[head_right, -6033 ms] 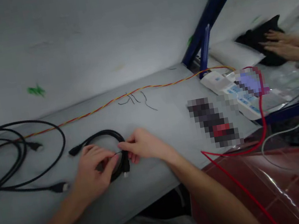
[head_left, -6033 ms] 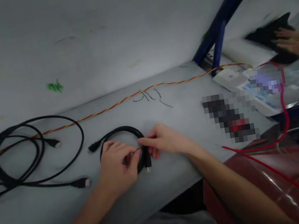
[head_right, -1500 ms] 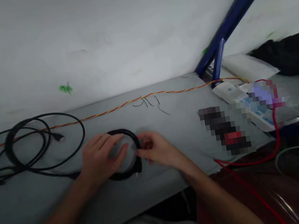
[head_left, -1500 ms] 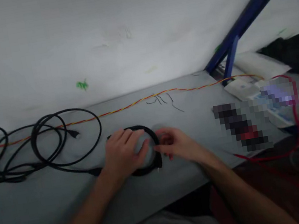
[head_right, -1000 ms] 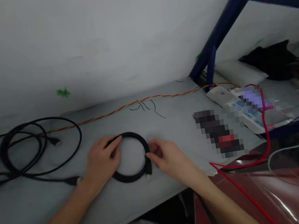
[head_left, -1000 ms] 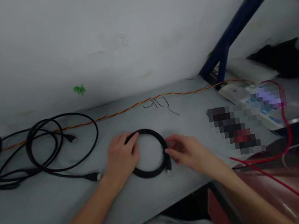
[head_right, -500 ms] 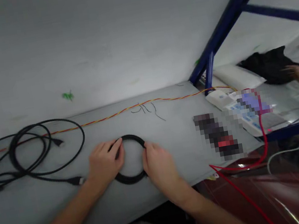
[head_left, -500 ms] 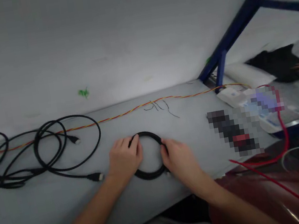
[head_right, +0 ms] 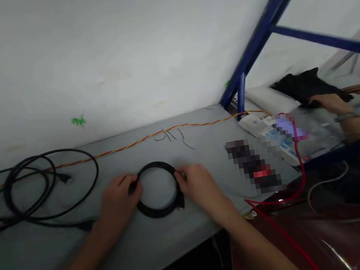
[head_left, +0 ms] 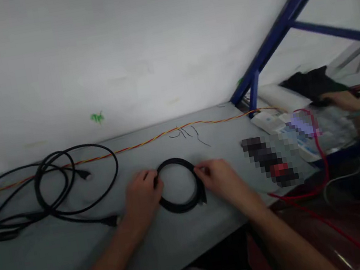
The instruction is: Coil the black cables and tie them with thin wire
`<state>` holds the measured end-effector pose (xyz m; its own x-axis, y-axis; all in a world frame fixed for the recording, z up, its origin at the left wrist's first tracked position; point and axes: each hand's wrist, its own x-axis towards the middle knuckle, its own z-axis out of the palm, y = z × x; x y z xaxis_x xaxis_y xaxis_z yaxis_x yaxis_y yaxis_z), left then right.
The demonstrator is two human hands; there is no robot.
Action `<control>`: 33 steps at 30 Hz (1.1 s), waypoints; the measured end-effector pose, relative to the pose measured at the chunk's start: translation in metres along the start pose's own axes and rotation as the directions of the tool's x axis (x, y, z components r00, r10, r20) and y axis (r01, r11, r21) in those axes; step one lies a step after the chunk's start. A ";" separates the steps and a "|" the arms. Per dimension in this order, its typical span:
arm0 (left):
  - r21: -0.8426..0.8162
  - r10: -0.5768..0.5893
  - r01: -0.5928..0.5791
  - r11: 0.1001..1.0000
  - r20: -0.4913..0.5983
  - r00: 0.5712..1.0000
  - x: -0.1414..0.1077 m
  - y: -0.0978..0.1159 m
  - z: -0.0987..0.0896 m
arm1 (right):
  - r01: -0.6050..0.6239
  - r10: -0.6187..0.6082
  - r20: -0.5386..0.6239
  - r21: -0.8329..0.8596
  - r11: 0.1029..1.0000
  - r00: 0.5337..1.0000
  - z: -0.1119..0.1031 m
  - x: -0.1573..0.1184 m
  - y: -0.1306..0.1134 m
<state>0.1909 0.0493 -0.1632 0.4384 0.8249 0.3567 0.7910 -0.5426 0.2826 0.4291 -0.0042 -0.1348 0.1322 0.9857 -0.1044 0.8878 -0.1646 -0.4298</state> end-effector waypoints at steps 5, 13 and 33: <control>-0.090 -0.043 0.041 0.995 -0.011 0.999 0.005 -0.004 0.006 | -0.101 0.083 -0.240 -0.061 0.993 0.967 -0.015 0.038 0.038; -0.104 -0.138 0.137 0.985 -0.001 0.990 0.006 -0.003 0.007 | -0.122 0.099 -0.238 -0.082 0.989 0.966 0.003 0.065 0.060; -0.226 -0.117 0.091 0.970 -0.105 0.988 0.005 -0.010 0.010 | -0.123 0.123 -0.215 0.013 0.992 0.969 -0.003 0.129 0.050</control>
<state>0.1894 0.0598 -0.1729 0.2955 0.8615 0.4130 0.7109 -0.4871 0.5074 0.4918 0.1145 -0.1671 0.3323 0.9424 0.0391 0.8589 -0.2852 -0.4253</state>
